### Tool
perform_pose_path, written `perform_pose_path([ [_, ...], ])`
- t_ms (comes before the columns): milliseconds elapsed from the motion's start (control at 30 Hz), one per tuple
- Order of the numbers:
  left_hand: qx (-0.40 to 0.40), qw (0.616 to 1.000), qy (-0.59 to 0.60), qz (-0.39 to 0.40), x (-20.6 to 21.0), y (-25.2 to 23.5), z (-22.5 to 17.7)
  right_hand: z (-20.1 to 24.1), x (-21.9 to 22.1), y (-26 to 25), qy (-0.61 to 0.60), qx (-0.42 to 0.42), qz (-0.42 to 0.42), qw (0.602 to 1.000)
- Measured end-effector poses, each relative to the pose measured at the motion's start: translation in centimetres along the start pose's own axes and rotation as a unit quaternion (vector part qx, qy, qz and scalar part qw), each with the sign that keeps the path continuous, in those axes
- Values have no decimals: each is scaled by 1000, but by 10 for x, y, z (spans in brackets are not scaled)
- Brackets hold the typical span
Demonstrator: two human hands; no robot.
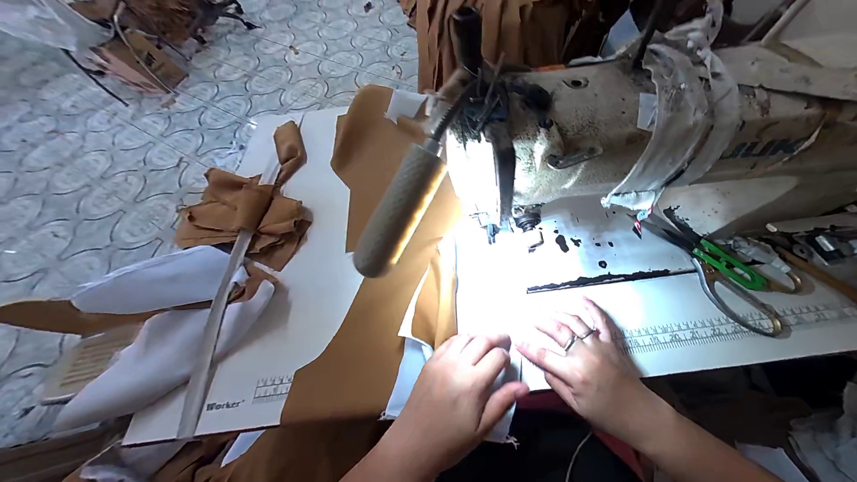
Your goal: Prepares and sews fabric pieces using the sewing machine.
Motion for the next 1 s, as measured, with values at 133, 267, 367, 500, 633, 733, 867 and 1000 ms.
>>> perform_pose_path([
  [133, -26, 994, -74, -77, 16, 1, 12, -3, -2, -4, 11, -31, 7, 999],
  [267, -20, 997, -46, -61, 16, -5, 27, -11, 2, -16, -21, -52, 26, 998],
  [367, -23, 999, -28, -28, 12, -21, 38, -23, 7, -30, -33, -54, 33, 997],
  [500, -49, 997, -4, 61, 7, -46, 51, -39, 11, -51, -49, -46, 56, 996],
  [633, -68, 989, 4, 131, 9, -71, 68, -58, 18, -75, -83, -12, 145, 986],
  [733, -97, 978, -7, 185, 17, -89, 88, -78, 29, -84, -96, 37, 181, 978],
  [867, -84, 987, 17, 139, 27, -112, 112, -105, 42, -88, -121, 172, 204, 956],
  [1000, -24, 996, 6, 88, 24, -129, 116, -100, 35, -93, -86, 130, 119, 981],
])
Point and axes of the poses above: each hand's wrist, its own y-axis away from the middle knuckle, its own x-axis out of the palm, z = x × y, the point moved 7 cm from there along -y, towards the middle knuckle, and after that the axes turned 14 degrees about -x, right-handed, at the moved point
